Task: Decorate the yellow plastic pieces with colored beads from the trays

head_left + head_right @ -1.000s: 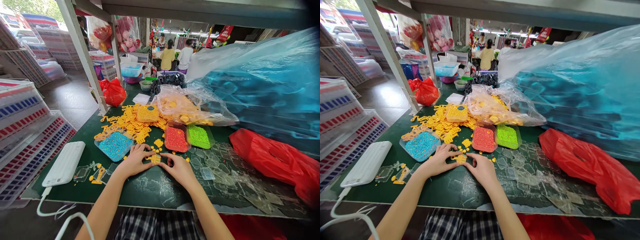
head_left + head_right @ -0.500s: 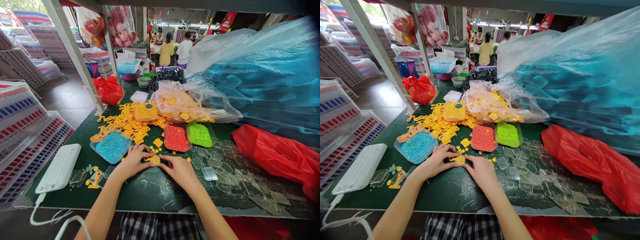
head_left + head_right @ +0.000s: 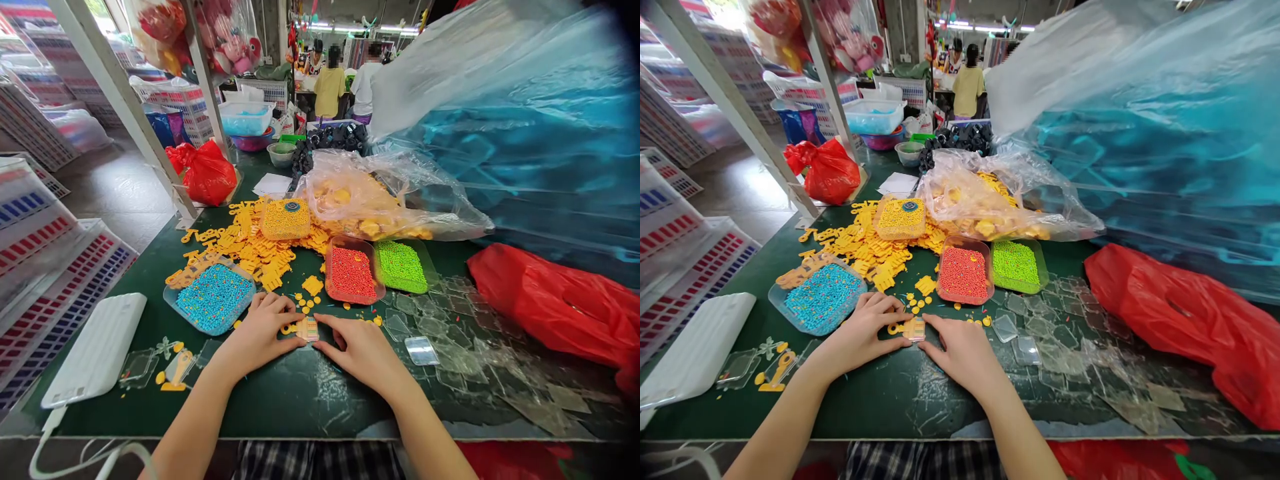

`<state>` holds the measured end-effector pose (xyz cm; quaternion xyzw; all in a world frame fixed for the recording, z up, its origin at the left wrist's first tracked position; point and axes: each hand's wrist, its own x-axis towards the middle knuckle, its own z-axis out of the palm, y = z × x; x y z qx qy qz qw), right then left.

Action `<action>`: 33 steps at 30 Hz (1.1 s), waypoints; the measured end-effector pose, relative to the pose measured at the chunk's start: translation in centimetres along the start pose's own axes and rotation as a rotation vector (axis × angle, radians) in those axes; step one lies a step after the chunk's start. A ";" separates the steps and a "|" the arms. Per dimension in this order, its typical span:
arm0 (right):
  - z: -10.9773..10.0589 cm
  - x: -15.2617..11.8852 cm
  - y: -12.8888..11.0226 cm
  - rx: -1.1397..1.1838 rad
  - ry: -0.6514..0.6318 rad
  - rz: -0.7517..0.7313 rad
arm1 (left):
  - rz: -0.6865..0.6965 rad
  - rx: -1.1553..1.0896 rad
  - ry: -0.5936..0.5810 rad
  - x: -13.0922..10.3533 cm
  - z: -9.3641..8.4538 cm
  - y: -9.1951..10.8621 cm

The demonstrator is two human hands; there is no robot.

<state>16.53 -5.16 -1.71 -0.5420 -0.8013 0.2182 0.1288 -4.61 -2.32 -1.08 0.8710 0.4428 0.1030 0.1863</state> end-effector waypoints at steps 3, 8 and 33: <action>0.2 -0.1 0.1 -0.012 0.011 -0.030 | 0.013 0.001 0.017 -0.1 0.1 0.0; 0.4 0.0 0.4 -0.021 0.033 -0.069 | 0.027 -0.022 0.022 -0.1 0.2 0.2; 1.5 -0.4 0.4 0.357 0.591 -0.077 | -0.022 -0.692 0.328 -0.2 0.5 1.9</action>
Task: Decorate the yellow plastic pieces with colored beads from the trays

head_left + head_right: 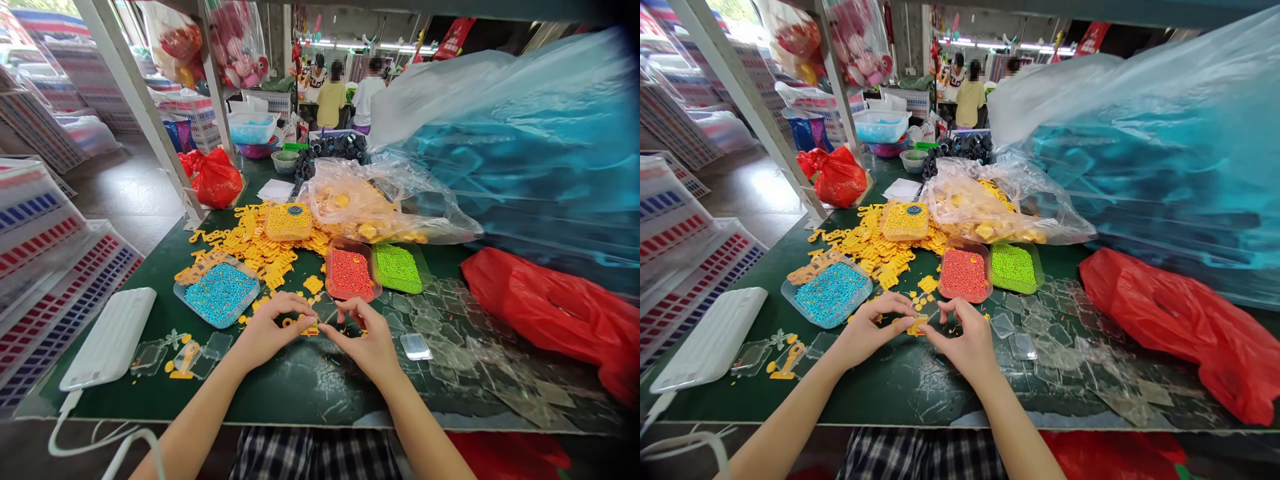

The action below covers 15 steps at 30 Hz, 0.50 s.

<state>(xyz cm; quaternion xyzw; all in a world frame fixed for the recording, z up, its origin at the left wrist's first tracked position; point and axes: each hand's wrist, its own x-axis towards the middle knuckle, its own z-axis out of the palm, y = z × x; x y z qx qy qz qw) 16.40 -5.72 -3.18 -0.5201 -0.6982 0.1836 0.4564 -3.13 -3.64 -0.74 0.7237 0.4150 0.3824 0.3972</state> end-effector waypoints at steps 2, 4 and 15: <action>0.2 -0.1 0.1 -0.003 0.015 -0.007 | 0.004 0.010 0.013 0.0 -0.1 0.0; 0.4 -0.1 0.2 -0.006 0.020 -0.024 | 0.005 0.023 0.016 -0.1 -0.1 -0.1; 0.3 0.0 -0.4 0.017 -0.011 -0.014 | 0.099 0.143 0.014 -0.2 0.0 0.0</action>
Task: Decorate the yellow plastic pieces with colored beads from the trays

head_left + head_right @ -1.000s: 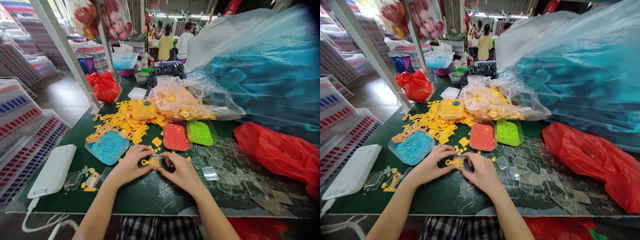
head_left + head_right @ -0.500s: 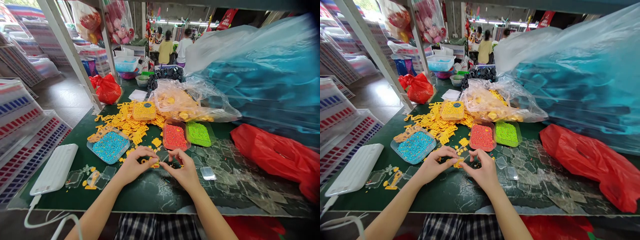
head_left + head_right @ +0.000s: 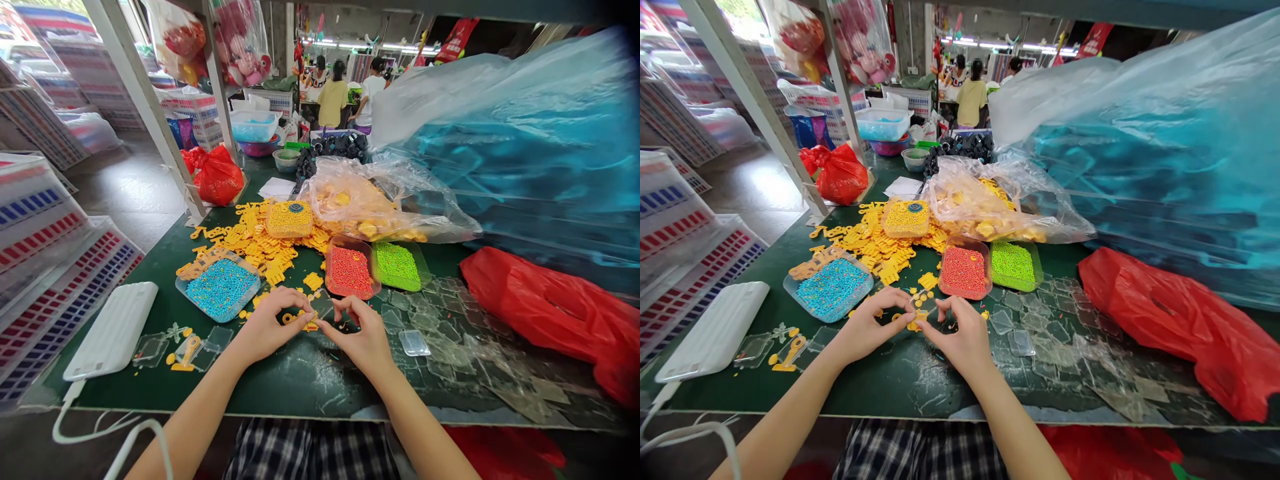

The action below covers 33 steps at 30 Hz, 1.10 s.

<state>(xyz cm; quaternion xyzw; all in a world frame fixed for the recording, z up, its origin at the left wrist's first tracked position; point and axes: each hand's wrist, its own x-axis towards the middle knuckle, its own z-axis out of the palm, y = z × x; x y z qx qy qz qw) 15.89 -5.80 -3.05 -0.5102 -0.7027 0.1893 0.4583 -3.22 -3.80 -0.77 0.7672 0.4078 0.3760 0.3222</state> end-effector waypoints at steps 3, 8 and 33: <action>0.1 0.1 -0.1 -0.003 -0.005 0.016 | 0.023 0.060 -0.005 0.0 0.1 0.1; 0.3 0.1 0.0 -0.031 -0.021 0.026 | 0.037 0.131 0.008 0.1 0.1 0.1; -0.3 0.4 0.5 -0.308 -0.437 -0.069 | 0.034 0.855 0.068 0.1 -0.1 -2.7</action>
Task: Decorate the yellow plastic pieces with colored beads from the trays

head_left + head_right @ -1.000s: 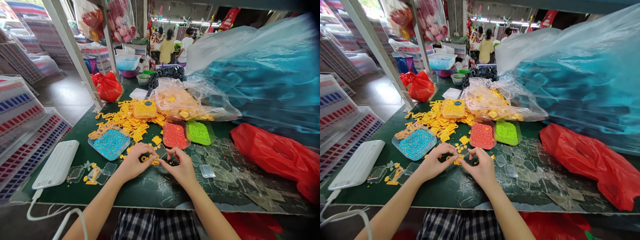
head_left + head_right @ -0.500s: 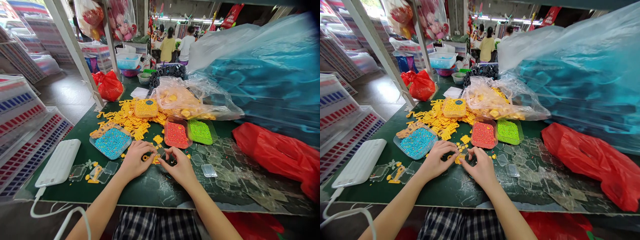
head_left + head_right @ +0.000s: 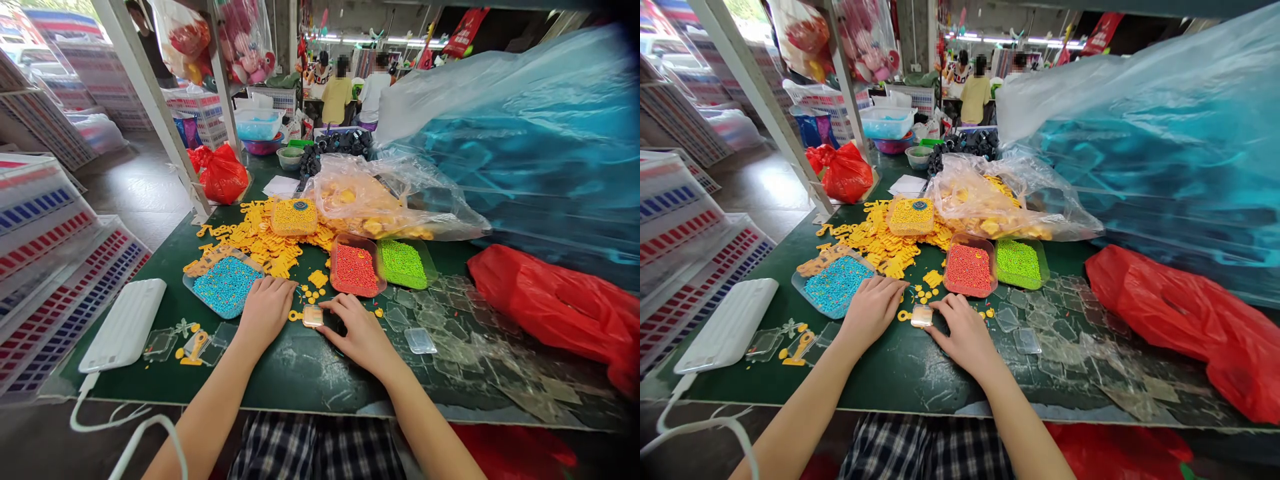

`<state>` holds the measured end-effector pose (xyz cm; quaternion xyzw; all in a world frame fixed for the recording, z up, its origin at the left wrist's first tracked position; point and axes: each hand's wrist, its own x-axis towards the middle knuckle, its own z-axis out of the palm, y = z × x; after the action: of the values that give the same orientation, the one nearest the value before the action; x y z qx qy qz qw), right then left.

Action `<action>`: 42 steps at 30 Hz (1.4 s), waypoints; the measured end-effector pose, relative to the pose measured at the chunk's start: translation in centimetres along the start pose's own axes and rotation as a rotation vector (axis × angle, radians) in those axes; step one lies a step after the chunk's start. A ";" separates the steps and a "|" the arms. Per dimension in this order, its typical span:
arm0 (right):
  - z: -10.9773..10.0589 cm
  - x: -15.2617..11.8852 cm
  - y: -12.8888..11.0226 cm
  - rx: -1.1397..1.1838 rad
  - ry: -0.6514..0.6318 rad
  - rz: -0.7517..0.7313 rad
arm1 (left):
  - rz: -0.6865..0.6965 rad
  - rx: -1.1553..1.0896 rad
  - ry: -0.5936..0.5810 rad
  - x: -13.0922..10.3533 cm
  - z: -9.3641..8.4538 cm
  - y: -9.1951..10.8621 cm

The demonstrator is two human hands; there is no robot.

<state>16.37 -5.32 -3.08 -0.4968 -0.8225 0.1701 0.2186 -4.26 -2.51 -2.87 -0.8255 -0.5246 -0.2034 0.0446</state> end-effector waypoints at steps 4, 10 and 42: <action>0.1 0.0 0.1 0.000 -0.015 -0.014 | -0.018 0.075 0.018 -0.1 0.5 -0.2; 0.2 0.0 0.2 0.002 -0.020 -0.018 | -0.044 0.008 0.000 -0.1 0.7 -0.6; -0.1 1.1 -1.6 0.068 -0.070 0.149 | 0.065 -0.370 -0.305 0.1 -1.1 0.4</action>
<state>14.81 -5.01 -2.00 -0.5429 -0.7840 0.2310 0.1933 -4.20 -2.90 -1.71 -0.8570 -0.4524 -0.1677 -0.1808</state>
